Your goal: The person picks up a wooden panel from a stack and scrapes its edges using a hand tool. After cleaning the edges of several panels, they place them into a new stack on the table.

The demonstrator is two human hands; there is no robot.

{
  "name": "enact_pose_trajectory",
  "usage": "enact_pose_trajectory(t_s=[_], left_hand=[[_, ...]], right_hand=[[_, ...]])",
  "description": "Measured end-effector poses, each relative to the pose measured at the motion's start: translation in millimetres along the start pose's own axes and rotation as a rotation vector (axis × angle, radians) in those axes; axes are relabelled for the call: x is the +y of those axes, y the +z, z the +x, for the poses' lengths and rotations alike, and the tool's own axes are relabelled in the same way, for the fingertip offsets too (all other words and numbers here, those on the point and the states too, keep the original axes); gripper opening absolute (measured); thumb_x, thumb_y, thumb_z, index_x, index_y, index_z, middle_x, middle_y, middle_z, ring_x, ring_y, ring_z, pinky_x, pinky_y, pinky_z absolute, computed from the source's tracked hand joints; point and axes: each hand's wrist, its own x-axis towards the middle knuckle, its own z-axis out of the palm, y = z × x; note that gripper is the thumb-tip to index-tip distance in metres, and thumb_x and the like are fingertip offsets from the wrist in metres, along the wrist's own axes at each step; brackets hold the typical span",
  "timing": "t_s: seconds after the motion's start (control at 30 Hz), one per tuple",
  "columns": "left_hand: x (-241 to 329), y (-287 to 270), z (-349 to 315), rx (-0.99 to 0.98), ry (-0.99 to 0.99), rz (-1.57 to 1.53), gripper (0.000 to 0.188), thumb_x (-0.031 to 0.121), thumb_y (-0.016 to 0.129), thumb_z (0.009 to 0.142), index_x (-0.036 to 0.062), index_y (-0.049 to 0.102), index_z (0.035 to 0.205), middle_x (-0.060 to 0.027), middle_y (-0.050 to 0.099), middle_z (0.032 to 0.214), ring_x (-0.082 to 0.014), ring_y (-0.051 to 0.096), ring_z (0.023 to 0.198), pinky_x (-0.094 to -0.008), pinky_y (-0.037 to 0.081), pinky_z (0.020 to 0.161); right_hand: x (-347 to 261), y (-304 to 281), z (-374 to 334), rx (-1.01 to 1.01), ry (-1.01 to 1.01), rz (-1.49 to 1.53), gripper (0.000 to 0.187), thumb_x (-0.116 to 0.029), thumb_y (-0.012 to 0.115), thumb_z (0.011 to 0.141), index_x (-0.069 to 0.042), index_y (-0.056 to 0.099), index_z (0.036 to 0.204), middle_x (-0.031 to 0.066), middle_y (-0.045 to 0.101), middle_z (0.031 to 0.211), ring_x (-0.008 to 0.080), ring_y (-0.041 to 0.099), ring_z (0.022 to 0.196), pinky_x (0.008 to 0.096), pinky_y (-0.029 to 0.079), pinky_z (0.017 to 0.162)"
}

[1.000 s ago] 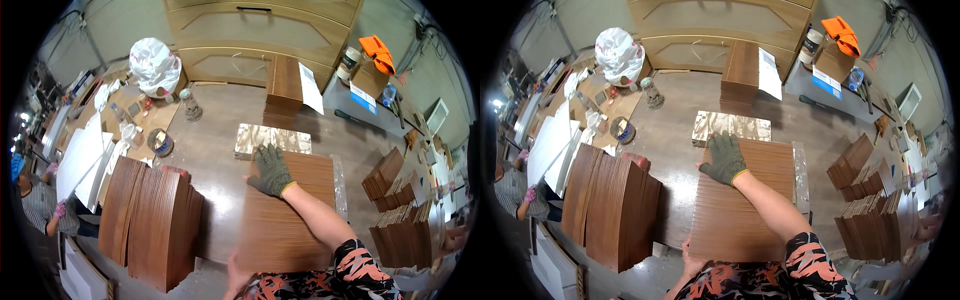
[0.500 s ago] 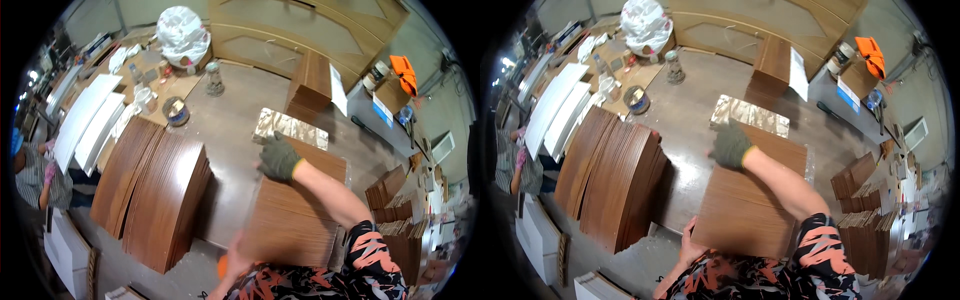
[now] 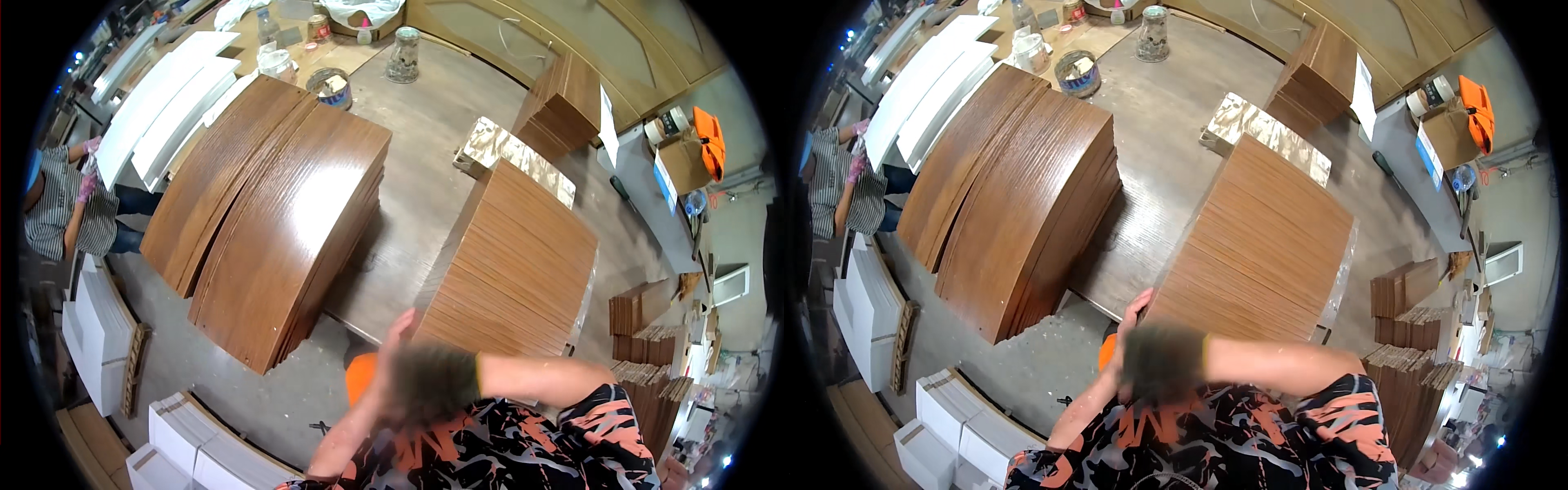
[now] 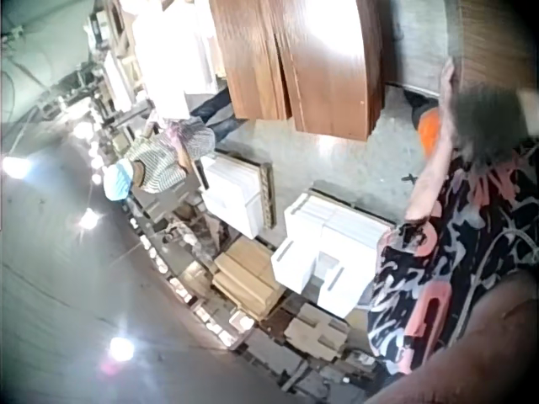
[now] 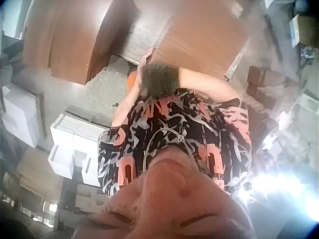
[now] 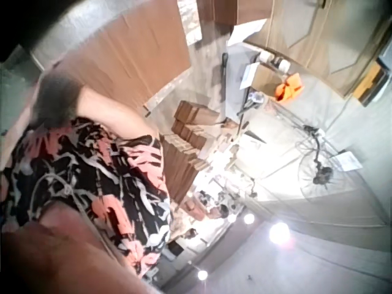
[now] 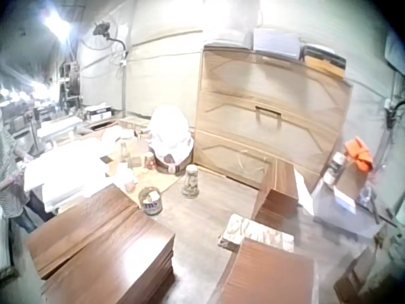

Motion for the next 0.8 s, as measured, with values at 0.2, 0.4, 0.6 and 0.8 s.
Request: enact_pose_trajectory(t_s=[0.2,0.4,0.6,0.8], left_hand=[[6.2,27.9,-8.9,0.020,0.684,1.188,0.089,0.004,0.090,0.059,0.0013,0.045,0.135,-0.0193,0.049,0.142,-0.0302,0.046,0.135,-0.0376,0.037,0.112],[-7.9,-3.3,2.7,0.003,0.814,1.134,0.096,0.005,0.093,0.055,0.0041,0.042,0.136,-0.0195,0.045,0.147,-0.0312,0.046,0.135,-0.0381,0.039,0.111],[2.6,2.6,-7.4,-0.002,0.733,1.236,0.105,0.016,0.097,0.055,0.0068,0.036,0.140,-0.0184,0.042,0.149,-0.0322,0.046,0.136,-0.0405,0.041,0.111],[12.8,17.6,-3.0,0.012,0.555,1.331,0.124,0.016,0.096,0.056,0.0023,0.019,0.153,-0.0209,0.039,0.152,-0.0340,0.044,0.138,-0.0402,0.041,0.111]], right_hand=[[10.0,-19.7,-34.0,0.274,0.084,-0.453,0.047,-0.040,0.065,0.082,-0.004,0.064,0.112,0.0195,0.063,0.115,0.0377,0.056,0.112,0.0520,0.041,0.100],[-26.9,27.4,-56.0,0.166,0.094,-0.804,0.078,-0.056,0.070,0.076,0.001,0.055,0.126,0.0263,0.052,0.127,0.0414,0.049,0.121,0.0541,0.038,0.104],[-49.5,78.7,-94.3,0.620,0.558,-0.111,0.095,-0.029,0.084,0.065,0.003,0.038,0.142,0.0324,0.038,0.141,0.0555,0.039,0.127,0.0679,0.031,0.106],[-53.5,116.6,-99.8,0.764,0.912,-0.192,0.109,-0.032,0.086,0.065,0.005,0.027,0.150,0.0342,0.034,0.145,0.0555,0.031,0.136,0.0666,0.024,0.111]])
